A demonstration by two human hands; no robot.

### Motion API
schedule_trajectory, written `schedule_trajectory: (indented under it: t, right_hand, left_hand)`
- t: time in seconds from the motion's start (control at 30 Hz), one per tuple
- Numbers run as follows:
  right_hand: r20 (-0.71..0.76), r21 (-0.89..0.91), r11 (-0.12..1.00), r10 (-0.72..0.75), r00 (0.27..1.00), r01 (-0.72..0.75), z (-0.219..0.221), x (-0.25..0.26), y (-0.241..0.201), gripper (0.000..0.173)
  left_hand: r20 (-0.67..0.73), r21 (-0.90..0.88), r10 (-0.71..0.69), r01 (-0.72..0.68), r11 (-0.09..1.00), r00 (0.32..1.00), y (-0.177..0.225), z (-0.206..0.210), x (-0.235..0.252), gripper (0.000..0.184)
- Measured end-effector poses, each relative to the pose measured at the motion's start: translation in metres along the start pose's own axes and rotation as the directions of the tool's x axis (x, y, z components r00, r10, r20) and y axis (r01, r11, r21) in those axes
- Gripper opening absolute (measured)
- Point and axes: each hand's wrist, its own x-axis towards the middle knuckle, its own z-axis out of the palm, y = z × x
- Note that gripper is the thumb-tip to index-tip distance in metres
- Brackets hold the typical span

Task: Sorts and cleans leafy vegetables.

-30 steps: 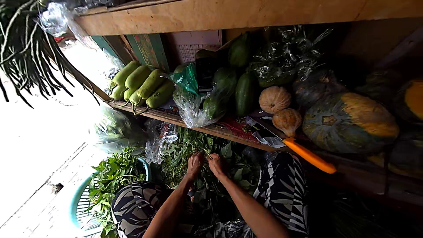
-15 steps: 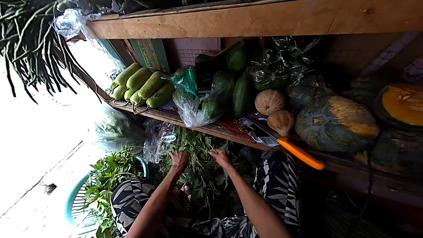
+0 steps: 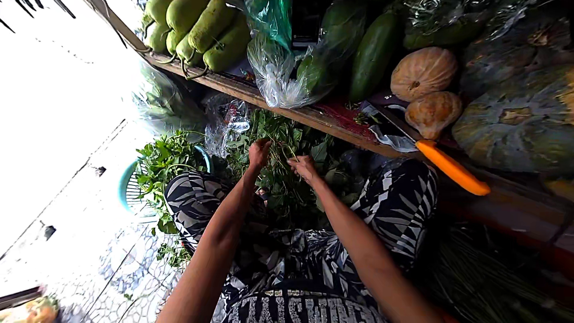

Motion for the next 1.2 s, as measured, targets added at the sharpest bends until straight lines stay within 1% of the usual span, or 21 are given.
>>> schedule_trajectory:
  t: [0.07,0.13,0.2,0.3,0.33,0.4,0.47,0.53,0.6,0.67,0.73,0.8,0.83,0.9,0.93,0.97,1.03,1.07,1.1,1.17,1.2]
  right_hand:
    - [-0.020,-0.058,0.997,0.049,0.999,-0.050,0.009,0.006,0.009,0.034]
    - [0.007,-0.062,0.994,0.092,0.996,-0.091,0.015,0.009,0.014,0.035]
    - [0.062,0.031,0.993,0.113,0.992,-0.115,0.019,0.011,0.016,0.033]
    - [0.131,0.202,0.968,0.123,0.984,-0.148,0.018,0.016,0.023,0.031]
    - [0.128,0.249,0.957,0.120,0.984,-0.149,0.017,0.018,0.025,0.032]
    - [0.082,0.370,0.919,0.118,0.990,-0.140,0.014,0.018,0.025,0.030]
    - [0.023,0.497,0.858,0.134,0.991,-0.128,0.011,0.023,0.023,0.026]
    - [-0.019,0.560,0.819,0.164,0.986,-0.126,0.009,0.031,0.027,0.025]
    - [-0.026,0.546,0.826,0.185,0.982,-0.141,0.006,0.033,0.027,0.027]
    - [-0.012,0.502,0.852,0.180,0.984,-0.150,0.001,0.029,0.021,0.026]
    - [0.010,0.444,0.883,0.168,0.986,-0.154,-0.004,0.028,0.016,0.027]
    - [0.018,0.373,0.915,0.161,0.987,-0.156,-0.006,0.025,0.012,0.026]
    - [0.027,0.335,0.929,0.156,0.987,-0.156,-0.007,0.025,0.011,0.026]
    - [0.076,0.244,0.954,0.161,0.984,-0.175,-0.011,0.024,0.005,0.027]
    - [0.100,0.200,0.962,0.170,0.980,-0.187,-0.012,0.022,0.002,0.026]
    - [0.114,0.170,0.965,0.183,0.976,-0.201,-0.013,0.020,0.000,0.026]
    - [0.123,0.158,0.964,0.197,0.973,-0.215,-0.015,0.019,-0.001,0.026]
    - [0.123,0.159,0.964,0.193,0.973,-0.212,-0.014,0.019,0.000,0.028]
    - [0.123,0.156,0.967,0.185,0.975,-0.203,-0.011,0.019,0.000,0.029]
    - [0.113,0.130,0.977,0.154,0.982,-0.168,0.002,0.019,0.001,0.032]
    - [0.096,0.115,0.982,0.139,0.986,-0.150,0.009,0.018,0.002,0.032]
  left_hand:
    - [-0.022,0.220,-0.019,0.023,0.975,1.000,-0.016,0.004,0.002,0.031]
    - [0.064,0.318,0.000,-0.020,0.948,0.998,-0.030,0.016,0.001,0.029]
    - [0.111,0.353,0.006,-0.045,0.935,0.994,-0.033,0.027,0.002,0.030]
    - [0.106,0.398,0.004,-0.046,0.916,0.994,-0.036,0.035,0.006,0.030]
    - [0.090,0.360,-0.002,-0.031,0.932,0.996,-0.034,0.036,0.005,0.030]
    - [0.079,0.154,-0.046,0.033,0.987,0.996,-0.029,0.040,0.003,0.037]
    - [0.223,-0.144,-0.070,0.104,0.984,0.972,-0.023,0.047,-0.001,0.038]
    - [0.352,-0.384,-0.046,0.189,0.904,0.935,-0.018,0.051,-0.006,0.024]
    - [0.344,-0.472,-0.073,0.240,0.848,0.936,-0.013,0.054,-0.009,0.018]
    - [0.358,-0.478,-0.110,0.282,0.832,0.927,-0.011,0.052,-0.009,0.022]
    - [0.393,-0.356,-0.086,0.238,0.904,0.916,-0.009,0.046,-0.007,0.021]
    - [0.448,-0.083,-0.011,0.054,0.995,0.894,0.001,0.039,-0.006,0.023]
    - [0.477,0.069,0.027,-0.068,0.995,0.879,0.008,0.036,-0.008,0.025]
    - [0.506,0.371,0.084,-0.305,0.877,0.859,0.017,0.032,-0.011,0.027]
    - [0.480,0.497,0.076,-0.342,0.797,0.874,0.014,0.028,-0.010,0.028]
    - [0.403,0.614,0.026,-0.291,0.734,0.915,0.010,0.022,-0.010,0.030]
    - [0.159,0.749,-0.107,-0.049,0.661,0.981,0.002,0.005,-0.005,0.036]
    - [0.064,0.762,-0.160,0.055,0.645,0.985,-0.001,0.000,-0.003,0.040]
    - [0.014,0.744,-0.168,0.102,0.660,0.986,-0.006,-0.003,-0.002,0.042]
    - [-0.001,0.614,-0.069,0.055,0.787,0.998,-0.012,0.002,-0.009,0.034]
    - [0.014,0.519,0.034,-0.036,0.854,0.999,-0.016,0.007,-0.018,0.026]
